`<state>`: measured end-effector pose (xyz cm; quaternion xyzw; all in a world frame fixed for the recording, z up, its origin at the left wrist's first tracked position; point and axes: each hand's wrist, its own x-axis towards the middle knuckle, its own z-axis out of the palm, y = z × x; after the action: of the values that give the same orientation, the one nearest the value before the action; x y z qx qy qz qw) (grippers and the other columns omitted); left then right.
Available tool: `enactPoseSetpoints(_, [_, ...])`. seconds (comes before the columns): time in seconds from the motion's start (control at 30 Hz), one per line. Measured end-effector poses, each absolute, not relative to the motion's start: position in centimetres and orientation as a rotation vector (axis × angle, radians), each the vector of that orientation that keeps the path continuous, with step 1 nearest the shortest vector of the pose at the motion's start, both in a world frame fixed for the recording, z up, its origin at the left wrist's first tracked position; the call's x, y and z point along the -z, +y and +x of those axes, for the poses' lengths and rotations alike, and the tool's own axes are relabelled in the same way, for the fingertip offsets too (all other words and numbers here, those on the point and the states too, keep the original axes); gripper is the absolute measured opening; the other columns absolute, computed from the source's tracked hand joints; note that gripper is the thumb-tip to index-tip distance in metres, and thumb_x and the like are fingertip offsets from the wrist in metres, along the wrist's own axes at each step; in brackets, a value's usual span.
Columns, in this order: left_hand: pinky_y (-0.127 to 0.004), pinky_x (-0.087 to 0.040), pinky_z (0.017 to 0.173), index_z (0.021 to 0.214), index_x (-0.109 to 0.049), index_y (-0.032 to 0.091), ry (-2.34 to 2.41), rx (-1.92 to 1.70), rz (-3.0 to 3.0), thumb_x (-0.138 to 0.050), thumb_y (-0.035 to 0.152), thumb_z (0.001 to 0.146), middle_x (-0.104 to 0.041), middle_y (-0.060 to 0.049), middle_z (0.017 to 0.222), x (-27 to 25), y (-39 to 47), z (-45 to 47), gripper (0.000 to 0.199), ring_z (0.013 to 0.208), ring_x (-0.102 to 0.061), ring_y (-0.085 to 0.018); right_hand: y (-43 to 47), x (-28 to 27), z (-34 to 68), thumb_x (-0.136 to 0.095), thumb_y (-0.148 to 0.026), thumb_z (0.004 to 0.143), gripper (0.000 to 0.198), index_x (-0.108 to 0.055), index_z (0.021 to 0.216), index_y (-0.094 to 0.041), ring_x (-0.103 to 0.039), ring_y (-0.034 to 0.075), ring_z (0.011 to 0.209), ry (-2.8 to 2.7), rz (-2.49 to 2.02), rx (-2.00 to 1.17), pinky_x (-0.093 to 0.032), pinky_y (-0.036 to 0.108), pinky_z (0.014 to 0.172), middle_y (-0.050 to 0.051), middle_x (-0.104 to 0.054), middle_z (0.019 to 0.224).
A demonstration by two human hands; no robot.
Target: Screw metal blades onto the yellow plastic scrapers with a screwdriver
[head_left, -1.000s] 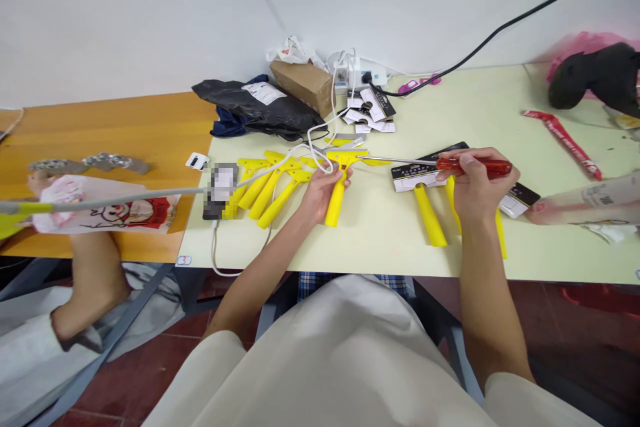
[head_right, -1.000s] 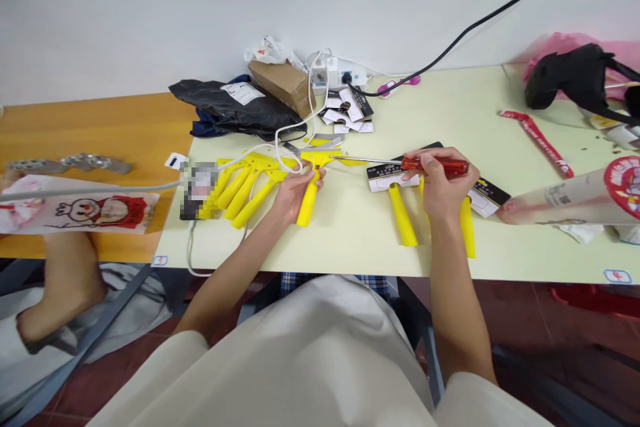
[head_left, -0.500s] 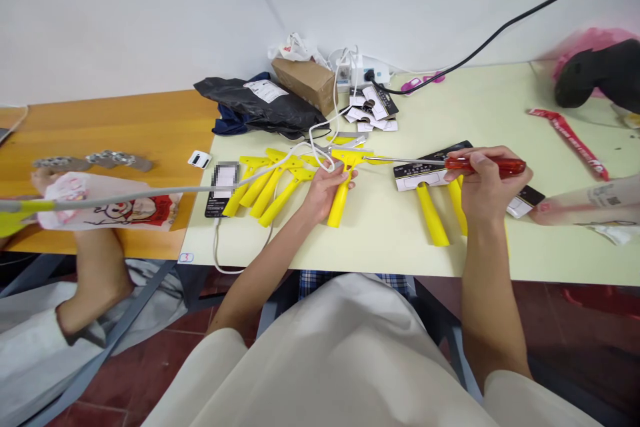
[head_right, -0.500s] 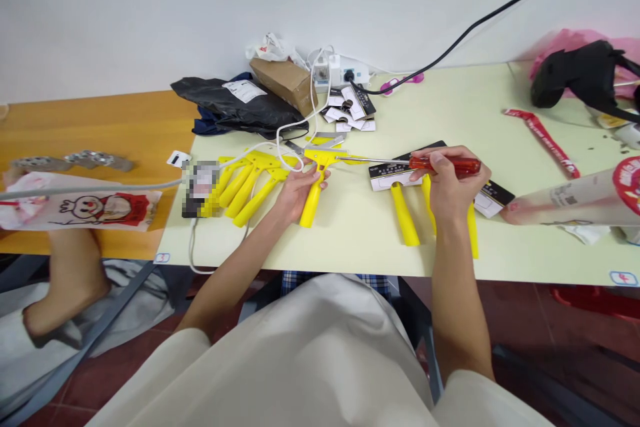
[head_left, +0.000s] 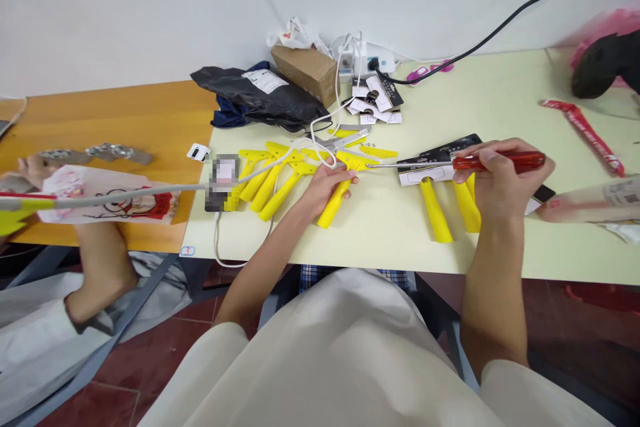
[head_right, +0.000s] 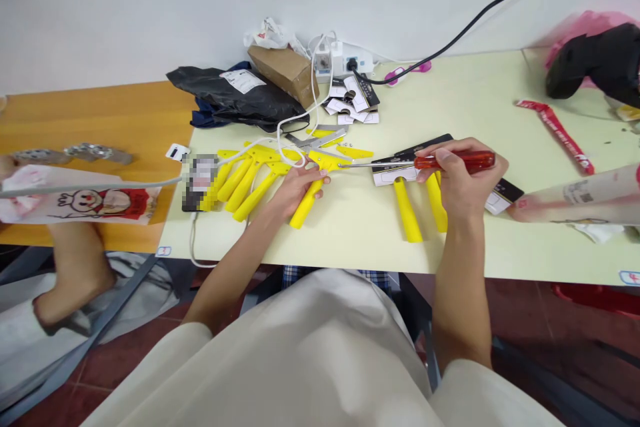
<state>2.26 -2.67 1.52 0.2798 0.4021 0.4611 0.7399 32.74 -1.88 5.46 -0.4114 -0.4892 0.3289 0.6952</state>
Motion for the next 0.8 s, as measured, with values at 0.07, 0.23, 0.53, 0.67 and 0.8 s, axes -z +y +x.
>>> enactPoseSetpoints(0.07, [-0.02, -0.047, 0.049, 0.105, -0.045, 0.026, 0.923, -0.987, 0.62, -0.096, 0.021, 0.073, -0.065, 0.004, 0.091, -1.3, -2.6, 2.0, 0.061, 0.076, -0.073, -0.013, -1.9, -6.0, 32.6, -0.083, -0.02, 0.075, 0.015, -0.072, 0.066, -0.018, -0.064, 0.02, 0.043, -1.06, -0.899, -0.757, -0.05, 0.032, 0.034, 0.008, -0.077, 0.07])
enactPoseSetpoints(0.23, [-0.022, -0.053, 0.053, 0.114, -0.045, 0.027, 0.999, -0.95, 0.642, -0.098, 0.022, 0.073, -0.071, 0.003, 0.09, -1.2, -2.5, 1.5, 0.067, 0.068, -0.073, -0.013, -2.5, -7.6, 32.3, -0.077, -0.012, 0.072, 0.008, -0.074, 0.066, -0.016, -0.067, 0.021, 0.045, -1.083, -0.892, -0.782, -0.05, 0.029, 0.033, 0.008, -0.076, 0.068])
enactPoseSetpoints(0.53, [-0.024, -0.053, 0.056, 0.12, -0.047, 0.027, 0.983, -0.904, 0.696, -0.098, 0.022, 0.072, -0.075, 0.0, 0.093, -1.2, -2.9, 1.4, 0.07, 0.064, -0.072, -0.015, -2.9, -9.3, 32.3, -0.079, -0.014, 0.075, 0.007, -0.075, 0.069, -0.015, -0.063, 0.018, 0.041, -1.194, -0.912, -0.762, -0.05, 0.029, 0.035, 0.009, -0.077, 0.071])
enactPoseSetpoints(0.67, [-0.025, -0.053, 0.056, 0.117, -0.055, 0.025, 0.979, -0.878, 0.78, -0.1, 0.025, 0.072, -0.076, -0.001, 0.084, -1.1, -2.9, 1.2, 0.063, 0.06, -0.07, -0.015, -2.7, -10.0, 32.2, -0.083, -0.016, 0.073, 0.01, -0.076, 0.067, -0.013, -0.067, 0.022, 0.045, -1.227, -0.939, -0.755, -0.05, 0.029, 0.034, 0.011, -0.075, 0.068])
enactPoseSetpoints(0.8, [-0.027, -0.054, 0.055, 0.104, -0.066, 0.018, 0.992, -0.843, 0.872, -0.101, 0.034, 0.072, -0.075, -0.005, 0.075, -0.9, -2.8, 1.0, 0.05, 0.054, -0.068, -0.016, -3.0, -11.3, 31.6, -0.079, -0.01, 0.073, 0.006, -0.076, 0.068, -0.012, -0.068, 0.021, 0.045, -1.277, -0.963, -0.746, -0.05, 0.028, 0.036, 0.012, -0.077, 0.071])
